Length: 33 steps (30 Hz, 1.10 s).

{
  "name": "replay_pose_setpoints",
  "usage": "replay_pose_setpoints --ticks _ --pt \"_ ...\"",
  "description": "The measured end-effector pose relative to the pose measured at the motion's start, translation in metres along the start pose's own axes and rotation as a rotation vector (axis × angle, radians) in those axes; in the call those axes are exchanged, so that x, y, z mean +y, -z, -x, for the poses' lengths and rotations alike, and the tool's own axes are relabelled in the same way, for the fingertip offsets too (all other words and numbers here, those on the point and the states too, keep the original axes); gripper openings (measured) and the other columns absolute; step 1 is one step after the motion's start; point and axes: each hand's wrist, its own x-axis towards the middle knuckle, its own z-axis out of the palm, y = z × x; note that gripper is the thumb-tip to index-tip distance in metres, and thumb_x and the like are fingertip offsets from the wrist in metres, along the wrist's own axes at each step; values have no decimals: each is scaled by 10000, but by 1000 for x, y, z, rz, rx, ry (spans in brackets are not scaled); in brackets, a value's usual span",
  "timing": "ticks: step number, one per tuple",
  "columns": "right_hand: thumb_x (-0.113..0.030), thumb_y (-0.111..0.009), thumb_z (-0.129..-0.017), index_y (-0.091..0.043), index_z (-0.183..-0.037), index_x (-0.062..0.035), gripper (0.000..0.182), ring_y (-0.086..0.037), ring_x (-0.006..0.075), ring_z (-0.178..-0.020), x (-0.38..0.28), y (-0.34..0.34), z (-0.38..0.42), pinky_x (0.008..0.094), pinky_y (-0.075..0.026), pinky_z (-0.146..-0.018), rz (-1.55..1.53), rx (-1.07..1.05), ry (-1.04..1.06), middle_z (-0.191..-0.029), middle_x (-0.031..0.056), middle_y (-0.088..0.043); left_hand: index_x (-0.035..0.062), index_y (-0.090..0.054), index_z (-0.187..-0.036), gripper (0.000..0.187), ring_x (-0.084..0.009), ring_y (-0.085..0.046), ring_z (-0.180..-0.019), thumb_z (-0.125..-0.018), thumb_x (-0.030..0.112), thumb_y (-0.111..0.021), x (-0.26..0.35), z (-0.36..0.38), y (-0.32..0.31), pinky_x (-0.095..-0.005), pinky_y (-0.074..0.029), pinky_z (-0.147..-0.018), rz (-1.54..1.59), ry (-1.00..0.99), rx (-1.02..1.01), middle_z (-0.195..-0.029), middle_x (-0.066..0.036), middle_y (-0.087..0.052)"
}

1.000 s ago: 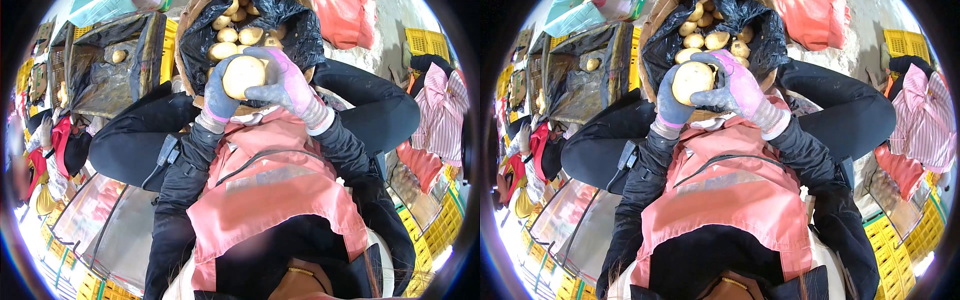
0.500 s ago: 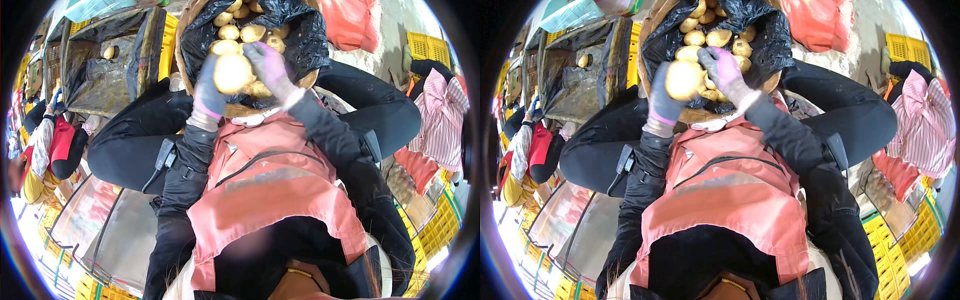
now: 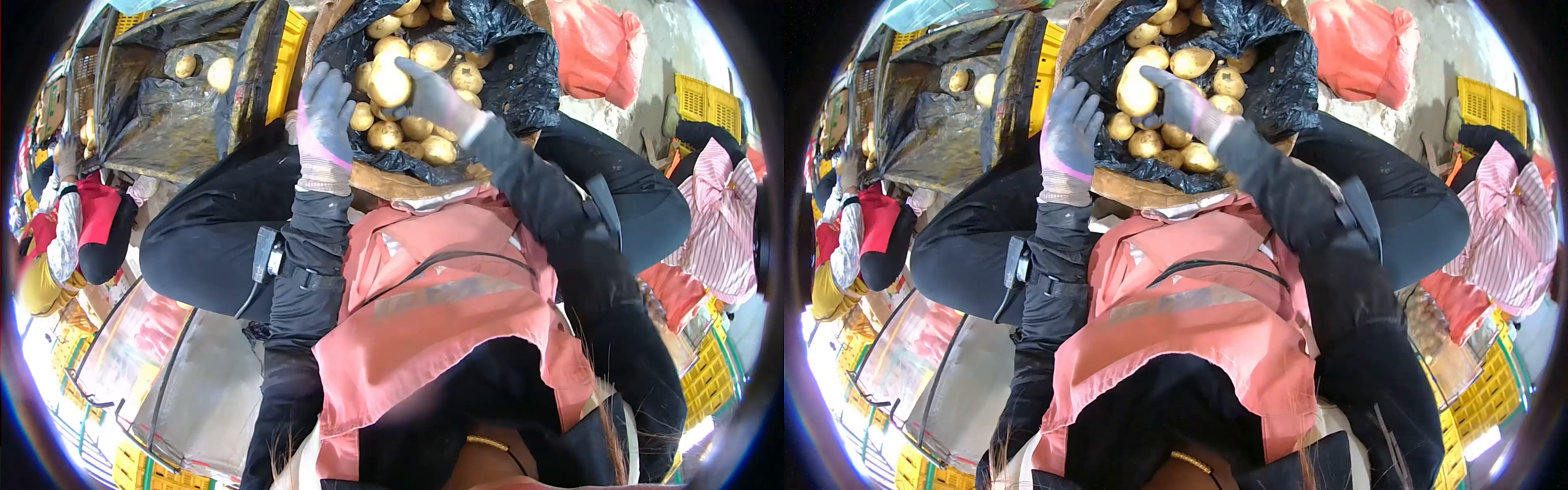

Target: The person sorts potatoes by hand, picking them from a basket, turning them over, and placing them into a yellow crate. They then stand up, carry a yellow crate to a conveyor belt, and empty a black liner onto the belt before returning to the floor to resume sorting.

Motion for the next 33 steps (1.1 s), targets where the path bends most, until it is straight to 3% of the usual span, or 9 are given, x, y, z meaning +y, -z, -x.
replay_pose_setpoints --ticks 2,4,6,12,17,20,23,24,33 --pt "-424 -533 -976 -569 -1225 -74 431 -669 186 -881 -5 -29 47 349 -573 -664 870 -32 864 -1011 68 -680 50 -377 -1447 554 -168 -520 -1184 -961 214 -585 1 12 -16 -375 -415 -1011 -295 6 -88 -1343 -91 -502" --pt "-137 -815 -713 -484 -1271 -2 662 -643 302 -1050 17 -30 72 383 -547 -831 431 128 652 -1169 181 -621 57 -370 -1450 677 -167 -481 -1189 -894 261 -699 -11 19 -32 -297 -411 -988 -285 71 -298 -1282 -70 -513" --pt "-143 -765 -759 -476 -1276 -1 610 -655 301 -1026 19 -19 80 368 -544 -820 765 152 884 -1121 185 -641 57 -322 -1473 757 -190 -477 -1203 -862 225 -736 -15 27 -38 -313 -416 -1007 -231 47 -367 -1311 -94 -483" --pt "-197 -603 -916 -641 -1026 -8 221 -679 155 -773 -13 -65 107 284 -530 -686 308 569 271 -804 68 -684 56 -391 -1381 659 -184 -527 -1134 -827 119 -741 -12 42 -45 -305 -468 -958 -226 -73 -405 -1250 -107 -505" --pt "-275 -608 -930 -688 -1067 -62 265 -564 89 -655 -40 -48 104 237 -476 -609 523 348 457 -750 41 -653 59 -517 -1245 322 -195 -620 -1083 -940 143 -579 -34 23 -11 -364 -543 -896 26 -3 -231 -1147 -99 -621" --pt "-227 -574 -928 -696 -1079 -70 250 -688 216 -830 -52 21 57 327 -537 -761 1363 700 332 -858 117 -710 52 -527 -1222 294 -212 -624 -1097 -962 185 -556 -33 15 5 -389 -545 -915 238 120 -241 -1139 -109 -633" --pt "-335 -634 -860 -501 -1346 -123 546 -653 329 -1055 8 125 18 401 -523 -888 2394 133 -114 -1143 185 -652 42 -537 -1175 265 -230 -635 -1076 -971 212 -539 -19 21 -3 -419 -536 -936 501 313 -73 -1129 -111 -638" --pt "-280 -616 -850 -468 -1365 -153 551 -632 359 -1088 21 97 37 421 -517 -904 2218 465 -45 -1264 204 -578 46 -546 -1138 237 -237 -638 -1070 -973 216 -532 -19 21 -3 -434 -533 -934 496 329 -72 -1126 -110 -639" --pt "-269 -610 -828 -524 -1347 -190 532 -616 390 -1090 -47 110 25 395 -494 -960 1699 425 -181 -1421 229 -451 59 -568 -1022 160 -293 -646 -989 -953 201 -543 -28 1 -6 -451 -540 -902 570 366 -25 -1050 -111 -645"
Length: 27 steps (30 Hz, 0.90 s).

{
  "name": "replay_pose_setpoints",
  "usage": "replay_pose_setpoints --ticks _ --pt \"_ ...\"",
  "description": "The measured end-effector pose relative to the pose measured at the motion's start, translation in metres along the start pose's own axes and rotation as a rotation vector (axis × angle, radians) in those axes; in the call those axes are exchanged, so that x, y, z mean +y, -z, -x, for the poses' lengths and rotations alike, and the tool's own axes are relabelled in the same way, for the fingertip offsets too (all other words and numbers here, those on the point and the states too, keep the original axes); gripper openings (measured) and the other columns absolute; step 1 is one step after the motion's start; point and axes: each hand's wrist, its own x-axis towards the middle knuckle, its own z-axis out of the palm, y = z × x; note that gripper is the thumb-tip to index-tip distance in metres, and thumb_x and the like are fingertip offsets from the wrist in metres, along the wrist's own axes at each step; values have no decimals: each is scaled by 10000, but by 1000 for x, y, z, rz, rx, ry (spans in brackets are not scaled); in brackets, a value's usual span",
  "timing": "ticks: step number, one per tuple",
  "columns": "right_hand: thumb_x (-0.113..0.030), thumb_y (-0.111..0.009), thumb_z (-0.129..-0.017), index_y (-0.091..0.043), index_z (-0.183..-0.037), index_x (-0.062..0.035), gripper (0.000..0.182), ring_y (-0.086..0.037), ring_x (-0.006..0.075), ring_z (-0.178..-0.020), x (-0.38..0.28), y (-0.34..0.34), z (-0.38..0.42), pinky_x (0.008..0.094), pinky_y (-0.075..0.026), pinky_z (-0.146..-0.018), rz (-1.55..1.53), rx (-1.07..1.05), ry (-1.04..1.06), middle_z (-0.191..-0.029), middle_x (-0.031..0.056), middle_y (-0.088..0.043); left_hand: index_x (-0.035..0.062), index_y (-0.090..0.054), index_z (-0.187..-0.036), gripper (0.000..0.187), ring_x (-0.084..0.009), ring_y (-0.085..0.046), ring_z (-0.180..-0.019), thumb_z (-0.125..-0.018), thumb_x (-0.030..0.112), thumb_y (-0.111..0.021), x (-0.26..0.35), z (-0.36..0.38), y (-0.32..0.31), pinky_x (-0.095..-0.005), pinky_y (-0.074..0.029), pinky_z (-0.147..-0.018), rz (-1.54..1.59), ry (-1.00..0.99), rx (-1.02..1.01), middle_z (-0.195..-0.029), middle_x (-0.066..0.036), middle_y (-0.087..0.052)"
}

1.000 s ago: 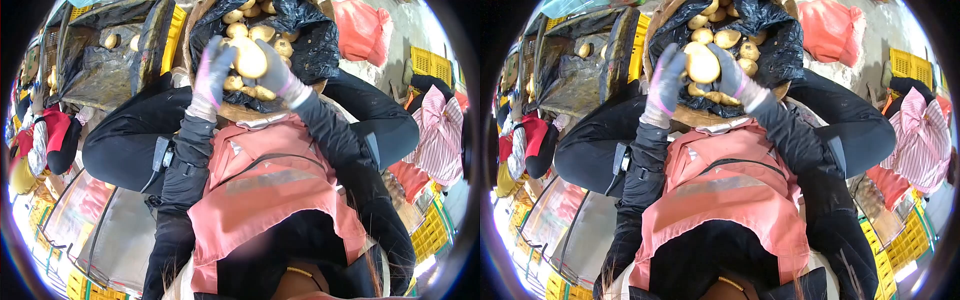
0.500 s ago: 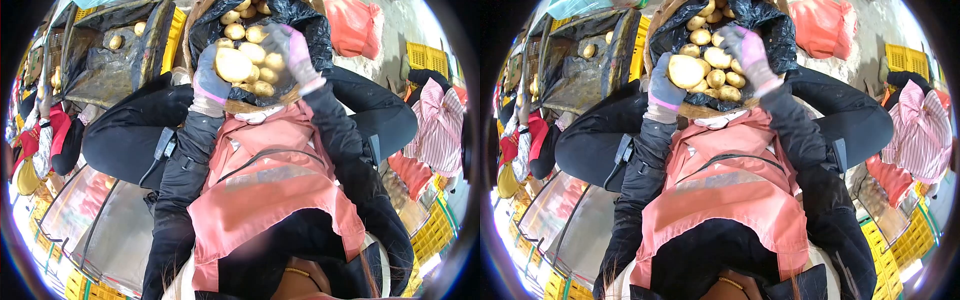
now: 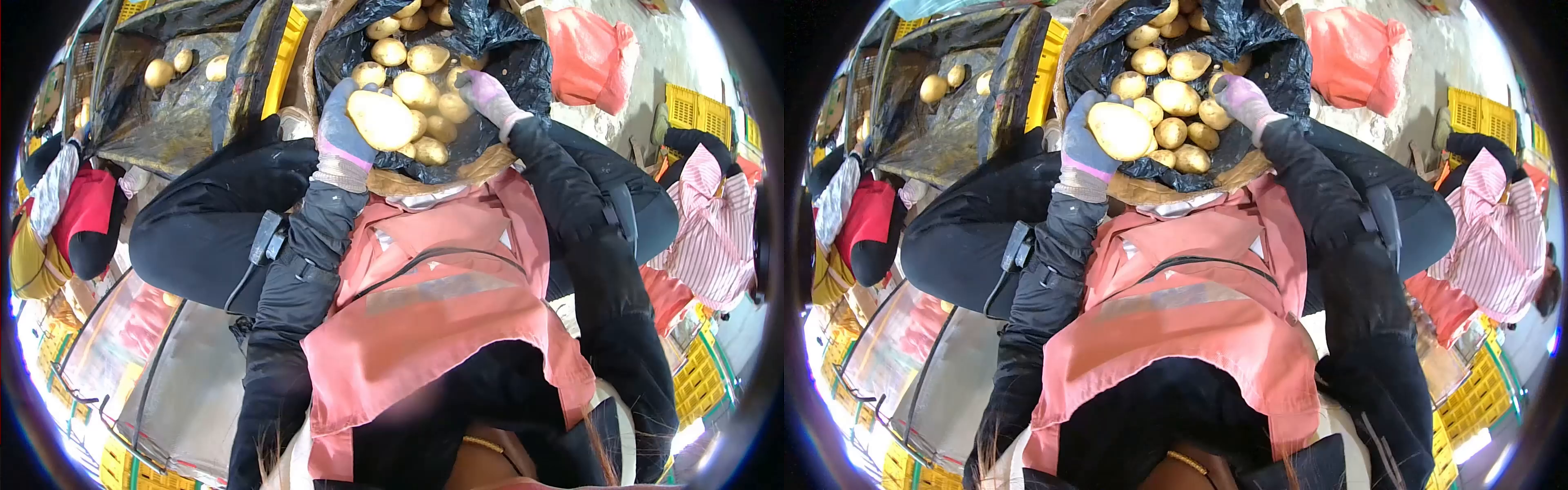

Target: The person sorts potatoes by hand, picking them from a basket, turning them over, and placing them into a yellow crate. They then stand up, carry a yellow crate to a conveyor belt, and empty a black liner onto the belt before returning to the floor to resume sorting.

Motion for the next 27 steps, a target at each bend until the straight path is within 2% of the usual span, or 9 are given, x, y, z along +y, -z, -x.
replay_pose_setpoints --ticks 3,4,8,13,15,17,21,26,27 --pt "-256 -597 -837 -482 -1399 -204 576 -629 394 -1066 0 -25 28 391 -501 -951 175 59 110 -1448 279 -395 49 -577 -1084 198 -286 -647 -963 -936 180 -564 -10 9 -10 -439 -546 -889 -108 -13 64 -1016 -115 -647" --pt "-249 -624 -850 -673 -1208 -188 367 -603 355 -1125 66 -95 -42 406 -489 -941 722 -81 353 -1365 153 -536 47 -577 -1107 218 -293 -646 -963 -933 178 -568 -14 11 -15 -440 -546 -888 -137 6 86 -1022 -117 -648" --pt "-198 -556 -874 -547 -1205 -164 333 -629 365 -1052 -30 -56 18 468 -504 -848 450 178 87 -1188 177 -580 35 -567 -1164 278 -312 -637 -988 -926 178 -578 -21 12 -4 -435 -545 -885 -159 53 38 -1103 -140 -633" --pt "-302 -683 -795 -511 -1236 -135 502 -645 334 -1039 -27 -17 30 402 -510 -880 500 159 211 -1200 176 -606 36 -546 -1208 325 -301 -627 -994 -924 189 -591 -26 7 7 -428 -544 -881 -221 11 -18 -1178 -150 -603" --pt "-281 -853 -645 -517 -1253 -83 722 -642 283 -1023 -22 -7 37 387 -502 -885 -219 149 143 -1106 147 -641 61 -514 -1267 368 -296 -623 -985 -935 203 -584 -30 2 15 -419 -549 -866 -325 63 -17 -1208 -147 -592" --pt "-228 -891 -654 -478 -1254 -32 754 -599 201 -1054 -52 24 89 330 -483 -944 -828 87 194 -1092 77 -625 37 -544 -1238 373 -229 -650 -933 -925 226 -614 -35 -5 25 -378 -559 -788 -434 46 -89 -1071 -103 -639" --pt "-104 -822 -736 -444 -1322 -43 700 -507 200 -1202 -78 30 131 343 -431 -1020 -1044 116 671 -1237 84 -532 83 -472 -1361 483 -178 -624 -993 -957 305 -613 -40 14 6 -343 -554 -793 -375 317 -283 -1209 -78 -597" --pt "-116 -639 -866 -438 -1379 2 563 -422 213 -1321 -92 39 157 346 -335 -1113 -1394 -19 526 -1436 131 -431 21 -315 -1458 773 -226 -528 -1204 -843 204 -745 -29 31 -30 -342 -503 -951 -1105 -402 -453 -1353 -163 -479" --pt "-116 -639 -866 -438 -1379 2 563 -422 213 -1321 -92 37 156 346 -335 -1113 -1396 -20 522 -1436 131 -431 21 -315 -1458 773 -226 -528 -1204 -843 204 -745 -29 28 -29 -342 -503 -951 -1104 -398 -452 -1353 -163 -479"
